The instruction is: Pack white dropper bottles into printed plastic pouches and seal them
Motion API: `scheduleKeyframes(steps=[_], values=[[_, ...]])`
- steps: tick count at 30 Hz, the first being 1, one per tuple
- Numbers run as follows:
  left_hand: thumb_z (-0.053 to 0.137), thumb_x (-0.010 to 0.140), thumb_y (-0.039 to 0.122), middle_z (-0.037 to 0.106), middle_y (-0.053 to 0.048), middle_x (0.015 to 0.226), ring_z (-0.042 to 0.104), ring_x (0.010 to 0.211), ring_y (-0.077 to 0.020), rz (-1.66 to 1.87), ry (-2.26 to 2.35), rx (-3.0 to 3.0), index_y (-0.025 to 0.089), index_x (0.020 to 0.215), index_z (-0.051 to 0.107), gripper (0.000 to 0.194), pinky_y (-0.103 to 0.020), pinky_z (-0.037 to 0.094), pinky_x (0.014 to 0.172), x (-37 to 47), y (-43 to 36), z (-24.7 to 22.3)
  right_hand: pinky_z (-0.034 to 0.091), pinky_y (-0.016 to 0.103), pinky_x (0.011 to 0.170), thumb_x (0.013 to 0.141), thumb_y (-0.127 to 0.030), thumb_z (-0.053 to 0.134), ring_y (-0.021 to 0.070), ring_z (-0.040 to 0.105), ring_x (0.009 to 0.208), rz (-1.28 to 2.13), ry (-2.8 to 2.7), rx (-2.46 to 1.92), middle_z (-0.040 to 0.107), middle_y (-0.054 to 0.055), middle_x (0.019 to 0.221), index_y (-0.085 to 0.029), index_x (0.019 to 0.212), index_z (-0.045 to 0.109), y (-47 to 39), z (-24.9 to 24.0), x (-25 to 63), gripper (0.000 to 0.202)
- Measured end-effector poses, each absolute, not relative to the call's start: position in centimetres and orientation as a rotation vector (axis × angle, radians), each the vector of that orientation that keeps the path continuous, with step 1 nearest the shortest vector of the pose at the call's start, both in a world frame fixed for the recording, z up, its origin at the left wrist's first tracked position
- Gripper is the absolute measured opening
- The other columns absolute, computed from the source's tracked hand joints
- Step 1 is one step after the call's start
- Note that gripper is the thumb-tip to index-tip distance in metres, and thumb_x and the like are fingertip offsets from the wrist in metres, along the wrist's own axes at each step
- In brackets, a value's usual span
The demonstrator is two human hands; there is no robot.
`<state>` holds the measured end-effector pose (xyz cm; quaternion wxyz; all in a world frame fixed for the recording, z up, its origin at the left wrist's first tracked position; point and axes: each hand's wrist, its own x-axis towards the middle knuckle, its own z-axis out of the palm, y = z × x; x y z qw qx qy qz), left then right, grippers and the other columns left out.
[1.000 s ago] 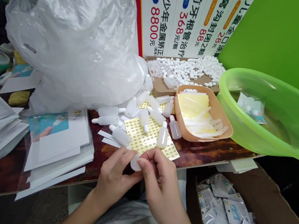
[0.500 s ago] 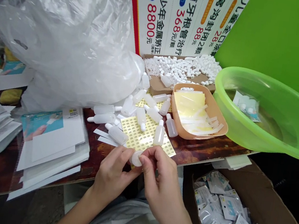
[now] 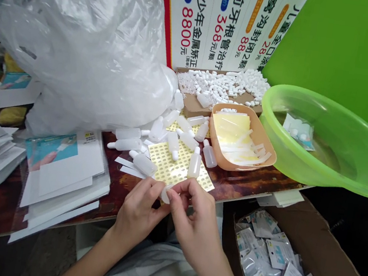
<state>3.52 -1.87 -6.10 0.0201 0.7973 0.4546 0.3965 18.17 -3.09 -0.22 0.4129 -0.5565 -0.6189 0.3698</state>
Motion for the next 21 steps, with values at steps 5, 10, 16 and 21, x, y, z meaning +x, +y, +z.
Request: scheduleKeyframes(steps=[5, 10, 16, 21], values=[[0.058, 0.09, 0.021, 0.053, 0.0, 0.072, 0.051, 0.06, -0.0184, 1.231, 1.401, 2.497, 0.021, 0.104, 0.05, 0.016, -0.028, 0.044, 0.058, 3.6, -1.8, -6.1, 0.037, 0.024, 0.054, 0.092, -0.028, 0.055, 0.0117, 0.048, 0.061, 0.891, -1.599, -1.398, 0.056, -0.002, 0.068, -0.02, 0.079, 0.057, -3.1, -0.2, 18.6, 0.015], [0.058, 0.09, 0.019, 0.054, 0.0, 0.071, 0.052, 0.06, -0.0185, 1.255, 1.391, 2.528, 0.021, 0.103, 0.05, 0.016, -0.028, 0.044, 0.058, 3.7, -1.9, -6.1, 0.038, 0.024, 0.057, 0.091, -0.031, 0.058, 0.0121, 0.047, 0.063, 0.992, -1.522, -1.382, 0.054, -0.002, 0.071, -0.021, 0.082, 0.056, -2.8, -0.3, 18.9, 0.014], [0.056, 0.089, 0.017, 0.054, 0.001, 0.071, 0.051, 0.06, -0.0178, 1.276, 1.386, 2.503, 0.022, 0.101, 0.049, 0.015, -0.028, 0.044, 0.058, 3.4, -2.0, -6.0, 0.031, 0.02, 0.053, 0.083, -0.044, 0.07, 0.0093, 0.038, 0.056, 1.494, -1.123, -1.244, 0.043, -0.009, 0.061, -0.022, 0.09, 0.051, -2.5, -1.0, 18.7, 0.029], [0.057, 0.089, 0.018, 0.053, 0.0, 0.071, 0.051, 0.059, -0.0187, 1.254, 1.391, 2.469, 0.021, 0.102, 0.05, 0.016, -0.028, 0.042, 0.056, 3.4, -2.0, -6.1, 0.035, 0.02, 0.055, 0.083, -0.054, 0.066, 0.0082, 0.041, 0.057, 1.519, -1.068, -1.245, 0.048, -0.007, 0.062, -0.02, 0.087, 0.056, -2.4, -1.4, 18.6, 0.035]])
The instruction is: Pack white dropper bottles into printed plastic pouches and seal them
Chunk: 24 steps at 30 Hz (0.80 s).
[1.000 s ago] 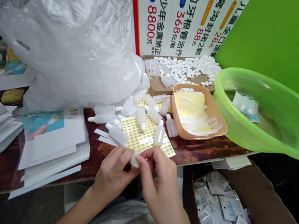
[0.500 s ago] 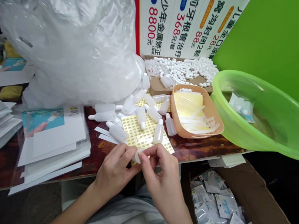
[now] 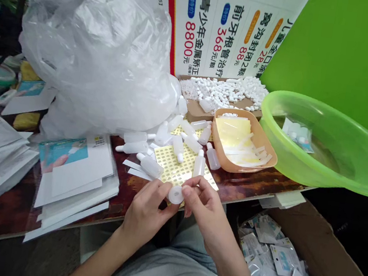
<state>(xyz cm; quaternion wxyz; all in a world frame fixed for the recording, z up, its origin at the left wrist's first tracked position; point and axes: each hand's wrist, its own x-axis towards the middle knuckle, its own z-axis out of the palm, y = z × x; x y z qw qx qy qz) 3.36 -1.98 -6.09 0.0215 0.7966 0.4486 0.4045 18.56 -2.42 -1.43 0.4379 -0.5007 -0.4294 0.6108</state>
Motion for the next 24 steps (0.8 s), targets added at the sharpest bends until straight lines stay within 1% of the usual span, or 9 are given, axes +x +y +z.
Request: scheduleKeyframes(steps=[2, 4, 7, 10, 12, 14, 18, 21, 24], values=[[0.057, 0.089, 0.018, 0.053, 0.0, 0.072, 0.051, 0.06, -0.019, 1.256, 1.379, 2.467, 0.021, 0.103, 0.05, 0.016, -0.028, 0.043, 0.057, 3.3, -2.0, -6.1, 0.033, 0.018, 0.053, 0.078, -0.05, 0.073, 0.0074, 0.04, 0.056, 1.521, -1.065, -1.242, 0.048, -0.007, 0.062, -0.02, 0.085, 0.055, -2.4, -1.4, 18.4, 0.035], [0.057, 0.088, 0.017, 0.053, 0.0, 0.072, 0.052, 0.061, -0.0191, 1.254, 1.361, 2.468, 0.021, 0.103, 0.05, 0.016, -0.029, 0.044, 0.057, 3.2, -2.0, -6.1, 0.034, 0.018, 0.052, 0.077, -0.046, 0.075, 0.0071, 0.04, 0.056, 1.518, -1.077, -1.24, 0.05, -0.006, 0.065, -0.02, 0.081, 0.053, -2.5, -1.3, 18.3, 0.034], [0.057, 0.089, 0.017, 0.053, 0.0, 0.072, 0.052, 0.061, -0.0187, 1.245, 1.34, 2.462, 0.021, 0.101, 0.051, 0.014, -0.028, 0.044, 0.057, 3.1, -2.0, -6.1, 0.038, 0.019, 0.05, 0.083, -0.046, 0.067, 0.0078, 0.044, 0.055, 1.434, -1.161, -1.263, 0.054, -0.005, 0.068, -0.021, 0.078, 0.048, -2.7, -1.3, 18.0, 0.032], [0.058, 0.089, 0.019, 0.054, 0.0, 0.073, 0.054, 0.062, -0.0183, 1.221, 1.327, 2.445, 0.02, 0.103, 0.053, 0.014, -0.027, 0.045, 0.057, 3.1, -1.9, -6.1, 0.041, 0.021, 0.05, 0.092, -0.047, 0.053, 0.0093, 0.047, 0.05, 1.308, -1.25, -1.289, 0.051, -0.006, 0.059, -0.023, 0.075, 0.043, -2.8, -1.8, 18.0, 0.031], [0.059, 0.09, 0.021, 0.055, 0.0, 0.073, 0.056, 0.063, -0.0179, 1.197, 1.326, 2.429, 0.02, 0.104, 0.054, 0.015, -0.026, 0.046, 0.057, 3.2, -2.0, -5.9, 0.043, 0.023, 0.052, 0.096, -0.046, 0.046, 0.011, 0.05, 0.049, 1.227, -1.32, -1.307, 0.051, -0.006, 0.054, -0.023, 0.075, 0.044, -2.9, -2.1, 18.4, 0.031], [0.059, 0.09, 0.023, 0.055, 0.001, 0.072, 0.056, 0.062, -0.0169, 1.186, 1.336, 2.409, 0.019, 0.102, 0.055, 0.013, -0.025, 0.047, 0.057, 3.1, -2.1, -5.6, 0.043, 0.025, 0.056, 0.097, -0.045, 0.044, 0.0128, 0.053, 0.054, 1.113, -1.429, -1.344, 0.054, -0.004, 0.057, -0.022, 0.079, 0.051, -2.9, -2.4, 19.2, 0.03], [0.062, 0.089, 0.024, 0.058, -0.001, 0.075, 0.056, 0.067, -0.0179, 1.239, 1.467, 2.372, 0.017, 0.106, 0.056, 0.019, -0.028, 0.048, 0.063, 2.3, -2.2, -4.4, 0.042, 0.031, 0.07, 0.097, -0.036, 0.048, 0.0179, 0.059, 0.074, 0.825, -1.69, -1.478, 0.064, 0.003, 0.079, -0.022, 0.092, 0.062, -3.3, -3.2, 21.0, 0.021], [0.066, 0.087, 0.023, 0.059, -0.005, 0.082, 0.051, 0.073, -0.023, 1.217, 1.728, 2.384, 0.018, 0.113, 0.063, 0.027, -0.034, 0.044, 0.068, 1.2, -1.8, -3.5, 0.04, 0.036, 0.076, 0.095, -0.03, 0.051, 0.0236, 0.059, 0.086, 0.682, -1.89, -1.555, 0.063, 0.007, 0.09, -0.022, 0.094, 0.064, -3.7, -4.0, 21.8, 0.015], [0.067, 0.086, 0.029, 0.054, -0.008, 0.085, 0.05, 0.076, -0.0263, 0.999, 2.06, 2.421, 0.02, 0.113, 0.069, 0.028, -0.035, 0.043, 0.065, 0.6, -0.6, -3.0, 0.041, 0.037, 0.077, 0.096, -0.027, 0.051, 0.0264, 0.058, 0.093, 0.619, -2.043, -1.584, 0.061, 0.008, 0.096, -0.022, 0.099, 0.062, -4.1, -4.5, 22.0, 0.013]])
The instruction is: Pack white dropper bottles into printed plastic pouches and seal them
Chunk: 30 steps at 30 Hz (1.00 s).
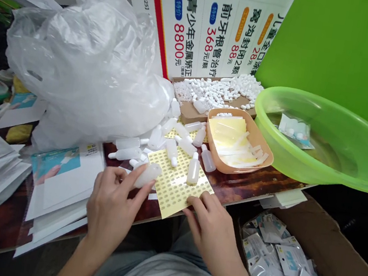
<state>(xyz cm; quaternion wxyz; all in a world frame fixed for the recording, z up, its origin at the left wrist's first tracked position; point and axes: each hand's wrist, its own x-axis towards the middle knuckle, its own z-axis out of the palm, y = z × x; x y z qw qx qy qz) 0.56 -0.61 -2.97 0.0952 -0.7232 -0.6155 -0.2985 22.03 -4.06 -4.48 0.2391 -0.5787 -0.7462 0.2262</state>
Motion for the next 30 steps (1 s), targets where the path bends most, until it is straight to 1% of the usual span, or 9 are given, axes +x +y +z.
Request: scheduleKeyframes(steps=[2, 6, 10, 14, 16, 20, 25, 27, 30], values=[[0.065, 0.087, 0.031, 0.052, -0.009, 0.088, 0.052, 0.081, -0.0283, -0.779, -1.886, -2.089, 0.017, 0.118, 0.068, 0.034, -0.036, 0.045, 0.066, 0.5, 0.4, -2.7, 0.043, 0.038, 0.077, 0.095, -0.027, 0.053, 0.0283, 0.058, 0.096, 0.59, -2.112, -1.599, 0.061, 0.008, 0.099, -0.022, 0.102, 0.06, -4.1, -4.6, 22.0, 0.011], [0.059, 0.092, 0.031, 0.053, -0.015, 0.101, 0.052, 0.096, -0.0304, -0.856, -1.867, -2.121, 0.003, 0.131, 0.055, 0.048, -0.042, 0.048, 0.083, 1.8, 1.9, -1.7, 0.045, 0.037, 0.074, 0.094, -0.021, 0.053, 0.0264, 0.061, 0.091, 0.58, -2.2, -1.616, 0.063, 0.006, 0.097, -0.021, 0.099, 0.056, -3.8, -4.3, 21.9, 0.006], [0.056, 0.093, 0.018, 0.062, -0.008, 0.097, 0.055, 0.092, -0.0248, -0.76, -1.591, -2.504, 0.017, 0.123, 0.061, 0.031, -0.037, 0.049, 0.081, 4.2, 2.3, -1.0, 0.045, 0.034, 0.07, 0.094, -0.018, 0.053, 0.023, 0.062, 0.084, 0.599, -2.247, -1.621, 0.063, 0.003, 0.091, -0.021, 0.097, 0.055, -3.6, -3.8, 21.7, 0.005], [0.067, 0.083, 0.011, 0.068, -0.005, 0.109, 0.056, 0.097, -0.0283, -0.506, -1.364, -2.723, 0.029, 0.126, 0.061, 0.047, -0.041, 0.05, 0.081, 5.8, 2.5, -1.5, 0.045, 0.032, 0.068, 0.094, -0.025, 0.055, 0.0224, 0.064, 0.082, 0.605, -2.268, -1.622, 0.064, 0.002, 0.09, -0.022, 0.097, 0.056, -3.3, -3.5, 21.7, 0.004], [0.067, 0.083, 0.013, 0.067, -0.007, 0.116, 0.055, 0.102, -0.0309, -0.453, -1.308, -2.747, 0.03, 0.127, 0.06, 0.048, -0.045, 0.049, 0.084, 6.0, 2.9, -1.8, 0.043, 0.032, 0.065, 0.095, -0.026, 0.053, 0.0231, 0.065, 0.081, 0.592, -2.282, -1.623, 0.065, 0.002, 0.088, -0.022, 0.096, 0.057, -3.2, -3.7, 21.7, 0.006], [0.062, 0.088, 0.015, 0.067, -0.008, 0.121, 0.056, 0.107, -0.0301, -0.482, -1.203, -2.764, 0.028, 0.115, 0.065, 0.03, -0.044, 0.048, 0.088, 5.8, 4.1, -1.9, 0.041, 0.031, 0.064, 0.097, -0.026, 0.05, 0.0226, 0.065, 0.079, 0.573, -2.292, -1.627, 0.064, 0.002, 0.086, -0.022, 0.091, 0.059, -3.0, -4.0, 21.6, 0.011], [0.056, 0.091, 0.013, 0.055, -0.017, 0.143, 0.05, 0.125, -0.0319, -0.796, -1.267, -2.636, 0.016, 0.117, 0.056, 0.026, -0.047, 0.044, 0.098, 5.2, 3.6, -1.4, 0.042, 0.032, 0.068, 0.097, -0.024, 0.049, 0.0213, 0.062, 0.079, 0.562, -2.246, -1.629, 0.064, 0.003, 0.087, -0.022, 0.093, 0.059, -3.5, -4.3, 21.3, 0.011], [0.055, 0.093, 0.018, 0.061, -0.019, 0.133, 0.056, 0.121, -0.0279, -1.047, -1.378, -2.612, 0.015, 0.12, 0.049, 0.028, -0.042, 0.048, 0.097, 4.8, 2.1, -1.2, 0.041, 0.033, 0.069, 0.097, -0.023, 0.048, 0.0221, 0.06, 0.08, 0.56, -2.207, -1.63, 0.063, 0.003, 0.087, -0.022, 0.093, 0.059, -3.8, -4.5, 21.1, 0.011], [0.056, 0.093, 0.026, 0.071, -0.01, 0.098, 0.069, 0.088, -0.0208, -1.347, -1.596, -2.56, 0.018, 0.115, 0.047, 0.026, -0.032, 0.056, 0.077, 4.4, -0.8, -1.7, 0.041, 0.035, 0.072, 0.097, -0.02, 0.046, 0.0233, 0.057, 0.083, 0.563, -2.137, -1.626, 0.062, 0.004, 0.088, -0.022, 0.095, 0.058, -4.2, -5.0, 20.7, 0.012]])
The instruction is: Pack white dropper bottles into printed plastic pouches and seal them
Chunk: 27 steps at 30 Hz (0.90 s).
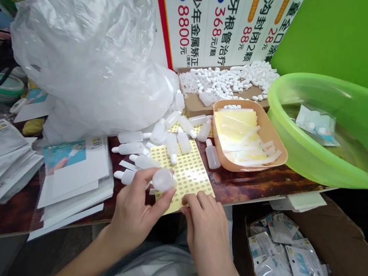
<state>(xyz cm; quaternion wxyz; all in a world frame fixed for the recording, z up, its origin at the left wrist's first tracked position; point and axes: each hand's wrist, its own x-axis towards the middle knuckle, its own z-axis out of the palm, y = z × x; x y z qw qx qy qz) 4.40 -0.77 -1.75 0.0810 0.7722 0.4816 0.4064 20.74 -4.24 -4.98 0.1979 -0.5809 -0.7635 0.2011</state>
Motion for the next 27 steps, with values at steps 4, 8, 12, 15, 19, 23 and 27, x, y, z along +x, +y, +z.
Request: scheduleKeyframes(steps=[4, 8, 12, 15, 19, 23, 27], values=[[0.057, 0.092, 0.022, 0.069, -0.006, 0.088, 0.069, 0.078, -0.0192, 1.188, 1.496, 2.237, 0.018, 0.11, 0.05, 0.02, -0.028, 0.057, 0.071, 4.1, -3.2, -3.5, 0.042, 0.037, 0.076, 0.097, -0.017, 0.046, 0.0241, 0.055, 0.085, 0.579, -2.068, -1.616, 0.061, 0.006, 0.091, -0.021, 0.095, 0.055, -4.6, -5.4, 20.3, 0.01], [0.056, 0.093, 0.023, 0.07, -0.006, 0.089, 0.07, 0.08, -0.0191, 1.198, 1.482, 2.208, 0.019, 0.111, 0.051, 0.019, -0.028, 0.057, 0.073, 4.0, -3.4, -4.7, 0.043, 0.039, 0.076, 0.096, -0.015, 0.045, 0.0248, 0.053, 0.086, 0.596, -2.023, -1.617, 0.058, 0.007, 0.09, -0.02, 0.094, 0.054, -4.7, -5.4, 20.0, 0.011], [0.058, 0.093, 0.025, 0.07, -0.006, 0.088, 0.071, 0.077, -0.0194, 1.234, 1.472, 2.185, 0.019, 0.11, 0.051, 0.02, -0.029, 0.058, 0.069, 3.8, -3.1, -5.0, 0.044, 0.038, 0.075, 0.095, -0.013, 0.043, 0.0247, 0.053, 0.087, 0.604, -1.991, -1.611, 0.056, 0.008, 0.091, -0.02, 0.092, 0.053, -4.7, -5.4, 19.8, 0.013], [0.061, 0.092, 0.026, 0.072, -0.005, 0.094, 0.071, 0.084, -0.0199, 1.207, 1.406, 2.202, 0.022, 0.111, 0.051, 0.022, -0.03, 0.058, 0.074, 3.6, -2.9, -5.0, 0.045, 0.036, 0.074, 0.094, -0.011, 0.044, 0.0223, 0.053, 0.082, 0.608, -1.965, -1.599, 0.055, 0.006, 0.086, -0.021, 0.085, 0.052, -4.7, -5.4, 19.8, 0.016], [0.062, 0.091, 0.024, 0.071, -0.005, 0.093, 0.071, 0.082, -0.0195, 1.181, 1.398, 2.175, 0.022, 0.111, 0.051, 0.023, -0.03, 0.058, 0.073, 3.4, -2.8, -5.1, 0.046, 0.032, 0.07, 0.095, -0.013, 0.043, 0.0197, 0.054, 0.079, 0.609, -1.92, -1.579, 0.056, 0.004, 0.083, -0.022, 0.083, 0.049, -4.7, -5.3, 19.9, 0.016], [0.059, 0.093, 0.026, 0.071, -0.006, 0.098, 0.07, 0.088, -0.0204, 1.199, 1.361, 2.188, 0.023, 0.114, 0.05, 0.023, -0.032, 0.058, 0.078, 3.5, -2.9, -5.2, 0.046, 0.034, 0.073, 0.097, -0.017, 0.041, 0.0214, 0.055, 0.082, 0.552, -1.896, -1.611, 0.058, 0.006, 0.088, -0.021, 0.089, 0.052, -5.2, -5.6, 19.5, 0.014], [0.058, 0.094, 0.029, 0.072, -0.008, 0.101, 0.07, 0.093, -0.0217, 1.19, 1.322, 2.218, 0.022, 0.114, 0.051, 0.022, -0.034, 0.058, 0.081, 3.5, -2.9, -5.2, 0.045, 0.036, 0.071, 0.098, -0.018, 0.037, 0.0224, 0.054, 0.078, 0.511, -1.911, -1.645, 0.057, 0.007, 0.083, -0.021, 0.085, 0.05, -5.2, -5.8, 19.1, 0.018]])
